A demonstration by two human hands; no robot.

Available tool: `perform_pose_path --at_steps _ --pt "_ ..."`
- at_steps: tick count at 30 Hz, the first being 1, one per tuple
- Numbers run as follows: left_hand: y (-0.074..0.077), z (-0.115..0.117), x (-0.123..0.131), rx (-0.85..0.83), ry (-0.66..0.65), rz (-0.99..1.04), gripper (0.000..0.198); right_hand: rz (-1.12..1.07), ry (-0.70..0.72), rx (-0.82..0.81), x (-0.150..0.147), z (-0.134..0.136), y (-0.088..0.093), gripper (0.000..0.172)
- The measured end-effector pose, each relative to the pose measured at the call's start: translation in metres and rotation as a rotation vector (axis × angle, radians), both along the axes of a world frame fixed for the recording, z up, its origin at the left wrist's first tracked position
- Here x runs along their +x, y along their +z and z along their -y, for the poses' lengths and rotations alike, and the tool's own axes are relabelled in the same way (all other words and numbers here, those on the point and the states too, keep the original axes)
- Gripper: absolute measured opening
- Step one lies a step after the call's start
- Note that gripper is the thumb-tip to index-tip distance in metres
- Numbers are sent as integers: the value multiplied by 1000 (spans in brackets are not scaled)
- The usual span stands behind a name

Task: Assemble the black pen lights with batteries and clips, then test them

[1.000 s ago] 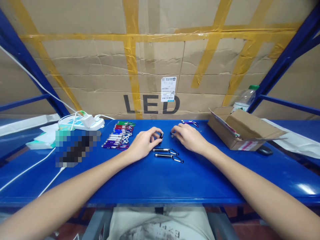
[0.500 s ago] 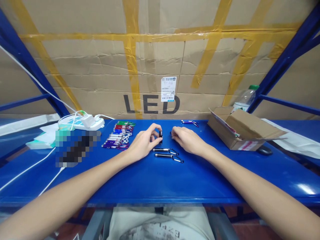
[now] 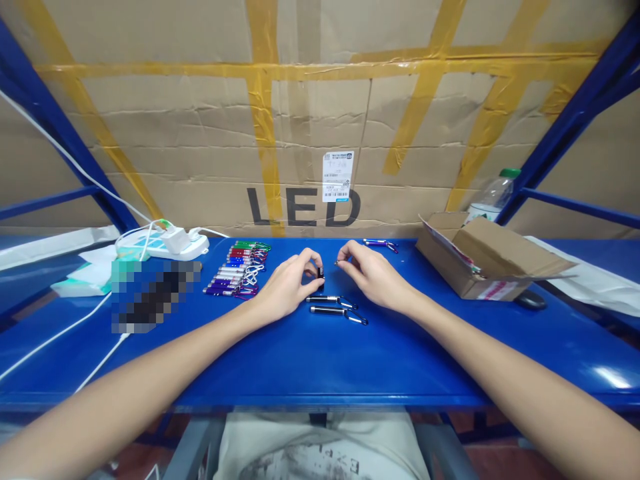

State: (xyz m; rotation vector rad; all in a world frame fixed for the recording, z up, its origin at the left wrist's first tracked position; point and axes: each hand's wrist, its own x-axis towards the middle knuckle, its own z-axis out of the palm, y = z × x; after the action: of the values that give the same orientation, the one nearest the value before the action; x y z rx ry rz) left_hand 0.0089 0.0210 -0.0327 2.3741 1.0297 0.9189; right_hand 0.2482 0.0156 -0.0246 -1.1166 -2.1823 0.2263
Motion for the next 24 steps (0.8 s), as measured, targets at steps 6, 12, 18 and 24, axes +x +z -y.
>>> perform_pose_path --at_steps 6,12,18,24 --pt "0 1 0 -4 -42 -18 27 -185 104 -85 -7 6 5 7" --pt "-4 -2 -1 52 -26 -63 30 -147 142 -111 -6 7 4 8" --pt "-3 -2 -1 168 -43 -146 10 -151 152 -119 -7 8 6 9" --pt "0 2 0 199 -26 -146 17 -215 136 -114 -7 8 6 7"
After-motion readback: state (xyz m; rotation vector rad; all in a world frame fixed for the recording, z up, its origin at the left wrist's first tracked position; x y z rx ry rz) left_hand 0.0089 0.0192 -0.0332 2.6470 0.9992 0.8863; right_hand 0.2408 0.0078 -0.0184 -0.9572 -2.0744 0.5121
